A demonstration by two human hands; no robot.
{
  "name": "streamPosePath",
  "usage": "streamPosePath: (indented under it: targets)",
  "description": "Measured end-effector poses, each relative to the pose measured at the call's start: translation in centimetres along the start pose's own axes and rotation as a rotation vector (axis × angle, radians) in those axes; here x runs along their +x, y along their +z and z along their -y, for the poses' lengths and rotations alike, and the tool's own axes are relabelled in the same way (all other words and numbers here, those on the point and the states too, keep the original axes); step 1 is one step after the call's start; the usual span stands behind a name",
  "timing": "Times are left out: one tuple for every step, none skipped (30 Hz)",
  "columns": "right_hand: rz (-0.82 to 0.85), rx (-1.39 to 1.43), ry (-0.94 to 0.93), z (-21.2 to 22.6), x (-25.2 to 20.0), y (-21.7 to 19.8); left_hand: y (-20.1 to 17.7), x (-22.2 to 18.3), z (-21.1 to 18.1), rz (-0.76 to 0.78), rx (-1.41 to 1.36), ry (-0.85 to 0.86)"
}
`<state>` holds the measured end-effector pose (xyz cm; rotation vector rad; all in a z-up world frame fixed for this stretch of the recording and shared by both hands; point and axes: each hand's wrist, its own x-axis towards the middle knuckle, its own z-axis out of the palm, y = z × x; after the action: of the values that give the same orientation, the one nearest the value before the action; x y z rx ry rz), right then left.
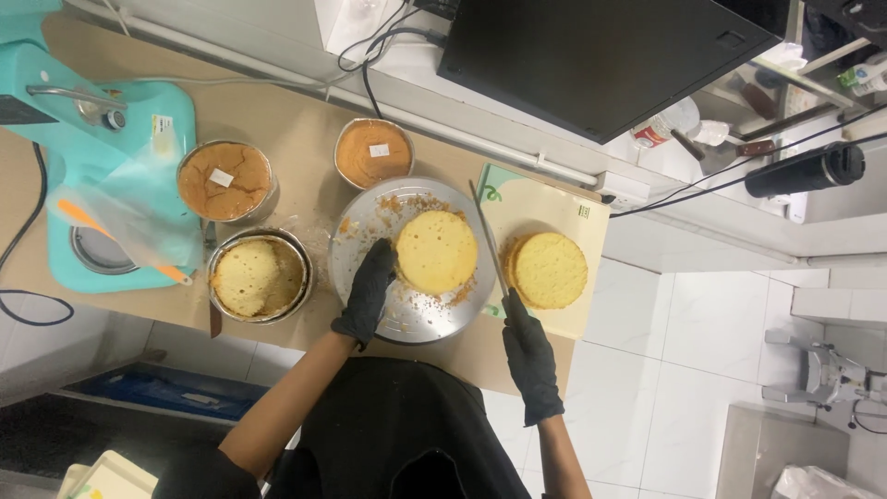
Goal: Cutting and leveling cake layers on a turntable using a serrated knife.
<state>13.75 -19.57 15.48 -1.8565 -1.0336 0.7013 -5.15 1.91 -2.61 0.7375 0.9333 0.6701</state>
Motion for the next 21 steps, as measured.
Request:
streamPosePath:
  targets:
    - [-0.001,0.001,-0.001,-1.0,-0.2,0.2,0.3,0.4,-0.1,0.001,0.001,0.001]
    - [-0.006,-0.047,0.014,-2.0,-0.4,0.3,0.7,0.7,-0.2,-0.019,0.088,0.050]
    - [-0.011,-0.095,0.029,-3.0,-0.6,0.5,1.0,1.1,-0.3,-0.041,0.176,0.098]
    - [-0.012,-0.094,0.029,-2.8,-0.8,1.0,1.1,1.5,-0.4,-0.040,0.178,0.099]
    - [0.002,-0.062,0.113,-2.6,-1.1,1.5,1.2,2.0,-0.4,-0.039,0.174,0.088]
    - [0.017,-0.029,0.197,-2.4,-1.3,2.0,1.3,2.4,-0.5,-0.037,0.171,0.078]
    - [0.015,-0.028,0.198,-2.0,-1.6,2.3,2.0,1.5,-1.9,-0.036,0.173,0.077]
    - [0.007,-0.003,0.218,-1.7,-1.8,2.6,2.7,0.7,-3.3,-0.006,0.067,-0.014]
    - [-0.002,0.023,0.240,-1.3,-2.1,2.9,3.5,-0.1,-4.7,0.025,-0.038,-0.107]
    - [-0.005,0.025,0.242,-1.6,-2.3,3.1,3.9,-0.4,-5.3,0.027,-0.035,-0.108]
    - [-0.018,0.079,0.228,-2.0,-2.6,3.4,4.3,-0.8,-5.8,0.168,-0.079,-0.122]
    - [-0.031,0.134,0.213,-2.3,-2.9,3.6,4.7,-1.2,-6.4,0.308,-0.123,-0.135]
    - [-0.037,0.136,0.215,-2.3,-3.0,3.7,5.0,-1.4,-6.5,0.314,-0.119,-0.138]
    - [-0.046,0.166,0.294,-2.4,-3.2,3.9,5.3,-1.6,-6.5,0.191,0.190,-0.047]
    - [-0.056,0.197,0.372,-2.5,-3.4,3.9,5.7,-1.9,-6.6,0.064,0.496,0.046]
    - [-0.063,0.199,0.375,-2.9,-3.5,4.0,5.7,-1.6,-5.8,0.072,0.499,0.045]
    - [-0.068,0.227,0.410,-3.4,-3.6,4.0,5.7,-1.4,-5.1,0.096,0.374,0.052]
    - [-0.073,0.256,0.445,-3.8,-3.8,4.1,5.6,-1.2,-4.3,0.120,0.250,0.058]
    - [-0.080,0.258,0.448,-3.3,-3.8,3.8,5.7,-0.6,-3.8,0.126,0.254,0.055]
    - [-0.074,0.306,0.496,-2.7,-3.8,3.5,5.8,-0.1,-3.4,0.103,0.253,0.077]
    - [-0.066,0.353,0.542,-2.1,-3.8,3.3,5.9,0.5,-3.0,0.079,0.251,0.101]
